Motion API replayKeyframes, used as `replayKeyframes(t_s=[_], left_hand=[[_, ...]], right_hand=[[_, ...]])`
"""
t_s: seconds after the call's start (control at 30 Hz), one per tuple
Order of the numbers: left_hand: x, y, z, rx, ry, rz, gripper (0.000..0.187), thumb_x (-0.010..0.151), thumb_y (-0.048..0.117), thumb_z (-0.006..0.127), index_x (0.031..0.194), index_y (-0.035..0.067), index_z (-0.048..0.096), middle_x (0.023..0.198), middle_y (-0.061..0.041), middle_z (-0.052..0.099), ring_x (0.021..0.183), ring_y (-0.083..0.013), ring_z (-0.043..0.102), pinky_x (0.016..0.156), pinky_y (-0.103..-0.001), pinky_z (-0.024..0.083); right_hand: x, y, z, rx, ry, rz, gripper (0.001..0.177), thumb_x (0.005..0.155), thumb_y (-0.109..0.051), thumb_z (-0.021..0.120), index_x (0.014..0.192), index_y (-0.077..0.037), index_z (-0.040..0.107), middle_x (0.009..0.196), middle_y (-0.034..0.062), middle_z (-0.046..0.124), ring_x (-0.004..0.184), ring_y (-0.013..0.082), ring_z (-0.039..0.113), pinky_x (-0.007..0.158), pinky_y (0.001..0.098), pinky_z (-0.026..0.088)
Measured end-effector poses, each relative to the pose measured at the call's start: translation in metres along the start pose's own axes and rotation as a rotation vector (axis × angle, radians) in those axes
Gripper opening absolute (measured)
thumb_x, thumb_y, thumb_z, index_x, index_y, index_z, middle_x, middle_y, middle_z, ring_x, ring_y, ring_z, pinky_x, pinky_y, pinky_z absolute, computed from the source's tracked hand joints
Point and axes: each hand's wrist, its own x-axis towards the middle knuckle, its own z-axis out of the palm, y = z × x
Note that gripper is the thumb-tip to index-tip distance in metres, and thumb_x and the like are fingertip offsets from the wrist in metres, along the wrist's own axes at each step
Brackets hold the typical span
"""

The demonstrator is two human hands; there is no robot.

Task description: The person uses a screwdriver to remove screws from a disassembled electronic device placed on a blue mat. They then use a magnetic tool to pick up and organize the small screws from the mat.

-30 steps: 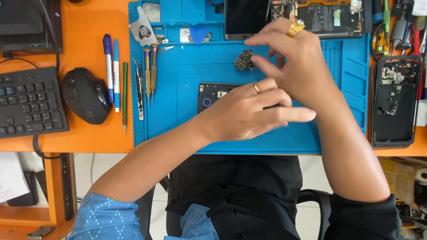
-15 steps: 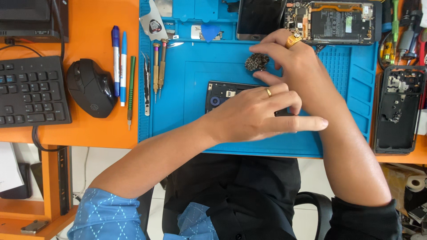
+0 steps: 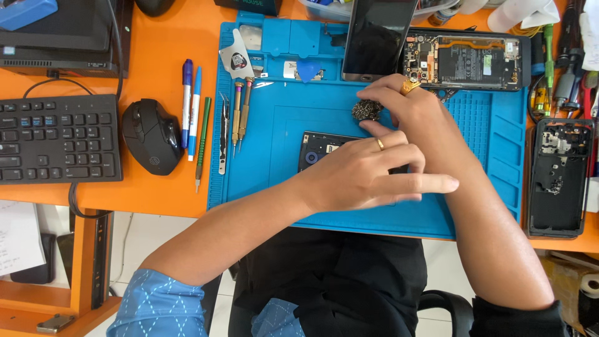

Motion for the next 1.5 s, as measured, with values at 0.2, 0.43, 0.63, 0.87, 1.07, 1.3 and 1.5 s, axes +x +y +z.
replayKeyframes(t_s=[0.2, 0.43, 0.63, 0.87, 1.07, 1.3, 1.5], left_hand=[[-0.001, -0.002, 0.002, 0.037, 0.006, 0.06, 0.051, 0.125, -0.003, 0.067, 0.163, 0.022, 0.044, 0.113, -0.006, 0.068, 0.098, -0.0265, 0.056, 0.074, -0.044, 0.05], [0.001, 0.001, -0.02, -0.083, 0.098, 0.062, 0.037, 0.126, 0.0, 0.057, 0.159, 0.01, 0.044, 0.122, -0.004, 0.075, 0.113, -0.0176, 0.074, 0.095, -0.037, 0.066], [-0.019, -0.024, -0.041, -0.238, 0.435, -0.154, 0.048, 0.121, 0.006, 0.063, 0.161, 0.017, 0.039, 0.122, -0.012, 0.074, 0.109, -0.0243, 0.075, 0.116, -0.038, 0.066], [-0.018, -0.028, -0.058, -0.328, 0.65, -0.314, 0.048, 0.129, 0.02, 0.056, 0.17, 0.023, 0.031, 0.115, -0.017, 0.073, 0.104, -0.0261, 0.079, 0.096, -0.035, 0.071], [-0.023, -0.032, -0.049, -0.296, 0.575, -0.441, 0.06, 0.129, 0.014, 0.066, 0.175, 0.024, 0.028, 0.119, -0.008, 0.072, 0.102, -0.0183, 0.075, 0.094, -0.029, 0.072], [-0.001, -0.026, -0.067, -0.192, 0.501, -0.396, 0.02, 0.119, 0.021, 0.051, 0.135, 0.01, 0.056, 0.117, -0.01, 0.052, 0.092, -0.0192, 0.06, 0.074, -0.028, 0.067], [0.003, -0.029, -0.065, -0.155, 0.426, -0.353, 0.029, 0.119, 0.023, 0.038, 0.127, 0.002, 0.056, 0.102, -0.008, 0.048, 0.088, -0.0209, 0.05, 0.079, -0.035, 0.043]], right_hand=[[0.0, -0.001, 0.001, -0.04, -0.006, 0.035, 0.036, 0.103, -0.011, 0.071, 0.137, -0.002, 0.064, 0.139, 0.0183, 0.059, 0.113, 0.0411, 0.07, 0.077, 0.0501, 0.053], [-0.004, 0.014, 0.011, -0.041, 0.011, 0.011, 0.031, 0.105, -0.007, 0.07, 0.134, 0.001, 0.067, 0.131, 0.0166, 0.059, 0.102, 0.0383, 0.071, 0.072, 0.0486, 0.051], [-0.005, 0.004, 0.001, 0.096, 0.241, -0.173, 0.029, 0.105, 0.005, 0.08, 0.133, 0.002, 0.071, 0.131, 0.021, 0.067, 0.087, 0.0233, 0.06, 0.067, 0.032, 0.048], [-0.01, 0.001, -0.002, 0.174, 0.421, -0.221, 0.033, 0.101, 0.015, 0.086, 0.127, 0.006, 0.067, 0.132, 0.027, 0.068, 0.072, 0.0206, 0.055, 0.062, 0.0297, 0.049], [-0.01, -0.004, 0.003, 0.301, 0.449, -0.147, 0.033, 0.099, 0.02, 0.082, 0.122, 0.007, 0.062, 0.133, 0.0314, 0.069, 0.075, 0.0223, 0.056, 0.063, 0.0287, 0.048], [-0.01, -0.002, 0.006, 0.35, 0.461, -0.114, 0.034, 0.098, 0.019, 0.08, 0.119, 0.006, 0.057, 0.133, 0.033, 0.07, 0.076, 0.0215, 0.055, 0.067, 0.0291, 0.046], [-0.011, -0.004, 0.006, 0.365, 0.462, -0.078, 0.037, 0.1, 0.019, 0.078, 0.124, 0.005, 0.054, 0.136, 0.033, 0.069, 0.078, 0.0202, 0.057, 0.068, 0.0279, 0.046]])
